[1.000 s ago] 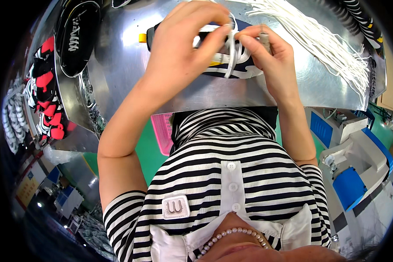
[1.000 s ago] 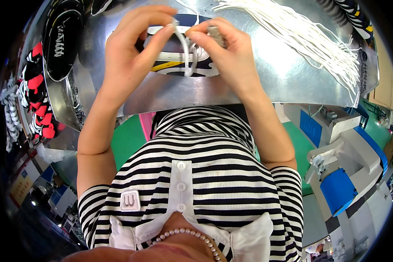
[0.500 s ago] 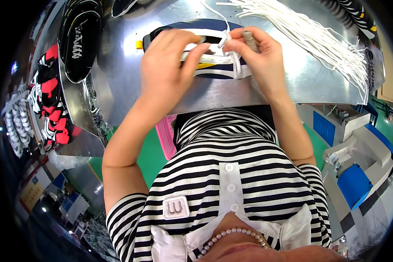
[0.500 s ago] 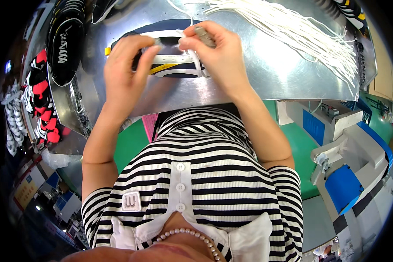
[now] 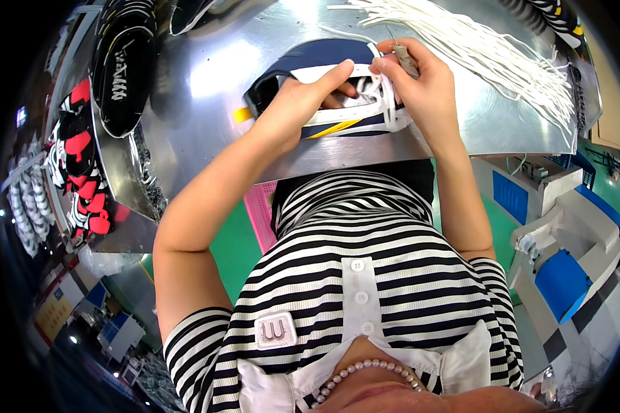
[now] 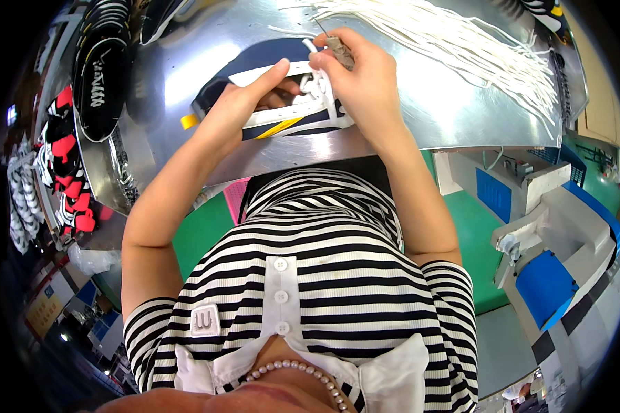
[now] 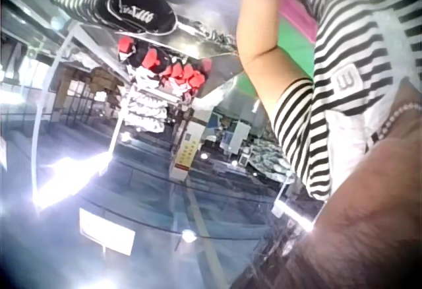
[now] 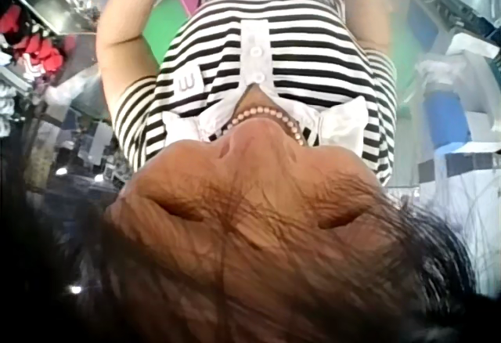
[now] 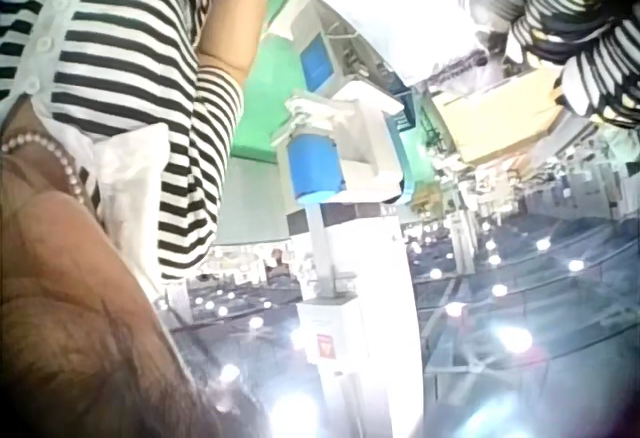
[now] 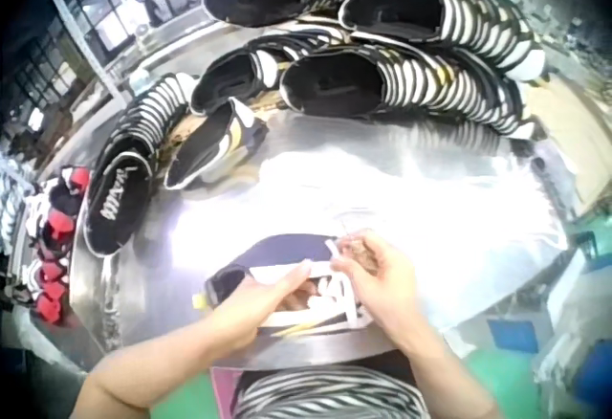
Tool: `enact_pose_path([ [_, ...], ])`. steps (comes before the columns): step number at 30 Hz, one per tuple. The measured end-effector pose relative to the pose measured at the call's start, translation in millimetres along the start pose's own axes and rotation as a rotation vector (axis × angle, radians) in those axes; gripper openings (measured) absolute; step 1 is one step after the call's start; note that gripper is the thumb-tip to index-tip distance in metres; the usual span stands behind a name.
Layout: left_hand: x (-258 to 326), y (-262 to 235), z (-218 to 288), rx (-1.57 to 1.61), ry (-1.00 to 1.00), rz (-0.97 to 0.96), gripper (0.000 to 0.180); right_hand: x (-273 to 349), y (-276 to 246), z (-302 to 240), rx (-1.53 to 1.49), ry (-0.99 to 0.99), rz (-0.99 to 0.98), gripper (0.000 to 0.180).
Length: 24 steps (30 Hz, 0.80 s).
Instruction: The person laces several sneakers by threading white laces through the eyelets by hand and using a small metal tool to pull them through.
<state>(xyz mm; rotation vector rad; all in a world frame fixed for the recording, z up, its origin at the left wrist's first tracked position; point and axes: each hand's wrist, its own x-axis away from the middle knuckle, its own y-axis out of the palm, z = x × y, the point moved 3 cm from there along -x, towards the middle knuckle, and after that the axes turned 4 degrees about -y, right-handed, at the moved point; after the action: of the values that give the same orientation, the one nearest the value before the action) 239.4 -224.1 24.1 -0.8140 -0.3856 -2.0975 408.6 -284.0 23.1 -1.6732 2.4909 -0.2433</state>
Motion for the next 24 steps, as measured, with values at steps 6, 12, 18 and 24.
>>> enact_pose_path([
  [6, 16.5, 16.8, 2.6, -0.019, 0.381, 0.103, 0.028, 21.3, 4.5, 1.7, -0.080, 0.066, -0.017, 0.028],
  [12, 25.5, 16.4, 6.5, 0.024, 0.414, 0.174, 0.015, 22.1, 6.6, -10.0, -0.011, 0.043, -0.070, 0.031],
  [18, 24.4, 15.9, 1.6, -0.011, 0.499, 0.225, 0.014, 30.3, 0.1, -21.0, 0.004, 0.024, -0.144, 0.028],
  [24, 25.6, 16.5, 1.7, -0.013, 0.550, 0.255, 0.012, 35.2, -12.1, -21.9, 0.187, -0.207, -0.120, 0.016],
])
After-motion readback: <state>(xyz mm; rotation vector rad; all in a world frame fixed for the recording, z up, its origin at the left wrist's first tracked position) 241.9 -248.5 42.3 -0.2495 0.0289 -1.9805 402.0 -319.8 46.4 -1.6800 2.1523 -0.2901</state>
